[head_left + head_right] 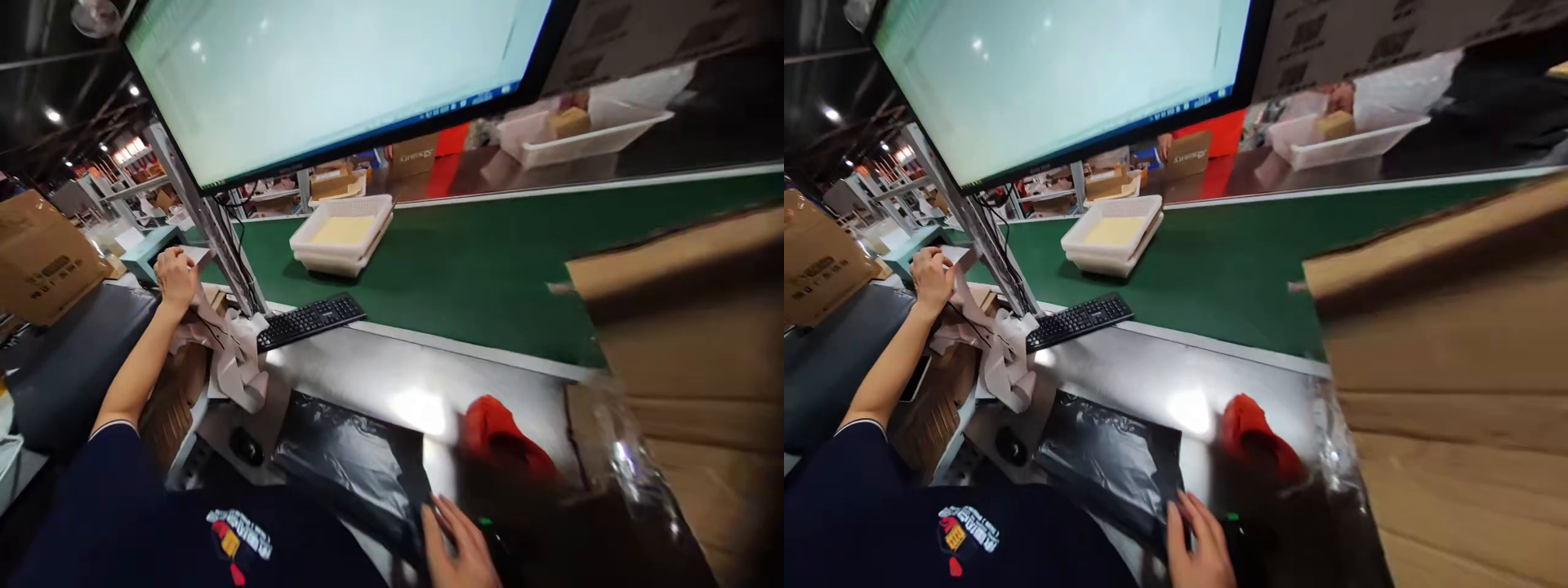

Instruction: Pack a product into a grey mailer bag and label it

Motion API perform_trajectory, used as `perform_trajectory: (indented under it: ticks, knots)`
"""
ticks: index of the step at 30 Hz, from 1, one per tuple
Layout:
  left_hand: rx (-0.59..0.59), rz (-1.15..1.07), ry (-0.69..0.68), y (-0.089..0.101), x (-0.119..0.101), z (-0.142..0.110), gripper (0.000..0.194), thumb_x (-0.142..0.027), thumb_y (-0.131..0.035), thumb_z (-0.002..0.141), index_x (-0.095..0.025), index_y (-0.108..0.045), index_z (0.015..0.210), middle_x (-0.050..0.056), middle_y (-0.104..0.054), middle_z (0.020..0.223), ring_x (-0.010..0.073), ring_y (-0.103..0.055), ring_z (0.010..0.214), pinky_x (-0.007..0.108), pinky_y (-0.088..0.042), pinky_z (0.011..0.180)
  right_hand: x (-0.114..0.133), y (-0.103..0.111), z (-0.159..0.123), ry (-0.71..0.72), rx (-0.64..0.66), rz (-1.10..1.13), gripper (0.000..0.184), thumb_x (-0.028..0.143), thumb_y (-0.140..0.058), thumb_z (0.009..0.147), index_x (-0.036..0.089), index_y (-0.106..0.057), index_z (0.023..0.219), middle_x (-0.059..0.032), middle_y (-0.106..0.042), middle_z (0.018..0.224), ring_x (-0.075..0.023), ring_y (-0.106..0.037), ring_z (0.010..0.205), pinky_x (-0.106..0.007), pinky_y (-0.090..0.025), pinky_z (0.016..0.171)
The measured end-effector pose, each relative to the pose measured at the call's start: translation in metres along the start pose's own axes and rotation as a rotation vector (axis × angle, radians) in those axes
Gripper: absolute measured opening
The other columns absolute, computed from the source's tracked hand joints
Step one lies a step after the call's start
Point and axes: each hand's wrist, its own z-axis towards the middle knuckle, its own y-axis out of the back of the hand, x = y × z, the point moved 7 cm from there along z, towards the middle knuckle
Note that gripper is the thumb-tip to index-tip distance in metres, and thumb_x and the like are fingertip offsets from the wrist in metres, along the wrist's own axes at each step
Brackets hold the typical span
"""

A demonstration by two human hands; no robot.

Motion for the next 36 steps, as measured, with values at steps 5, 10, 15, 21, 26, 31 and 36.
perform_trajectory:
  ticks: [5,10,15,21,26,31,36]
  knots:
    - [0.125,-0.62,-0.217,0.014,-0.102,-0.126,0.013,-0.034,-0.068,0.094,-0.023,-0.066,0.087,0.009,-0.066,0.118,0.0288,-0.06,0.12,0.046,-0.046,0.111,0.095,-0.054,0.018,-0.142,0.123,0.289,0.057,0.068,-0.069,0.08,0.019,-0.074,0.11,-0.0181,-0.075,0.121,-0.0332,-0.072,0.112,-0.055,-0.058,0.105]
    - [0.697,-1.555,0.176,-0.022,-0.161,-0.265,0.027,-0.046,-0.082,0.084,-0.025,-0.065,0.08,0.005,-0.071,0.103,0.0194,-0.068,0.092,0.033,-0.056,0.084,0.117,-0.114,0.003,-0.531,0.476,0.849,0.067,0.066,-0.084,0.067,0.021,-0.072,0.115,-0.0132,-0.074,0.129,-0.0302,-0.07,0.119,-0.043,-0.061,0.095]
    - [0.949,-1.852,0.783,-0.087,-0.153,-0.362,0.044,-0.049,-0.094,0.067,-0.022,-0.059,0.075,0.003,-0.071,0.099,0.0172,-0.069,0.088,0.032,-0.059,0.08,0.08,-0.095,-0.019,-0.66,0.276,0.813,0.051,0.056,-0.096,0.054,0.022,-0.067,0.08,-0.0011,-0.071,0.081,-0.0175,-0.067,0.079,-0.032,-0.061,0.076]
    - [0.972,-1.714,1.009,-0.155,-0.136,-0.419,0.045,-0.045,-0.092,0.064,-0.021,-0.056,0.076,0.0,-0.068,0.088,0.0171,-0.071,0.091,0.038,-0.062,0.09,0.041,-0.086,-0.014,-0.55,0.149,0.397,0.056,0.071,-0.081,0.056,0.022,-0.06,0.073,-0.0007,-0.063,0.07,-0.0175,-0.06,0.069,-0.035,-0.056,0.07]
    - [1.084,-1.156,0.82,-0.192,-0.13,-0.448,0.031,-0.042,-0.077,0.081,-0.023,-0.053,0.076,0.001,-0.066,0.077,0.0214,-0.075,0.081,0.042,-0.064,0.084,0.026,-0.082,0.0,-0.457,0.075,0.054,0.031,0.048,-0.076,0.074,0.023,-0.059,0.081,-0.0022,-0.066,0.078,-0.0204,-0.061,0.079,-0.038,-0.053,0.085]
    - [1.12,-0.883,0.549,-0.2,-0.121,-0.448,0.015,-0.026,-0.071,0.084,-0.022,-0.062,0.073,0.012,-0.075,0.09,0.0348,-0.075,0.106,0.052,-0.056,0.102,0.038,-0.085,0.0,-0.259,0.202,-0.472,0.034,0.027,-0.065,0.09,0.014,-0.062,0.121,-0.0206,-0.073,0.119,-0.0351,-0.064,0.116,-0.054,-0.045,0.109]
    - [1.023,-0.746,-0.312,-0.18,-0.171,-0.431,0.044,-0.024,-0.051,0.097,-0.021,-0.067,0.139,0.018,-0.059,0.156,0.0316,-0.045,0.153,0.053,-0.028,0.131,0.067,-0.125,-0.017,0.199,0.42,-0.569,0.052,0.024,-0.041,0.104,0.009,-0.05,0.153,-0.0188,-0.044,0.166,-0.0357,-0.035,0.156,-0.055,-0.025,0.129]
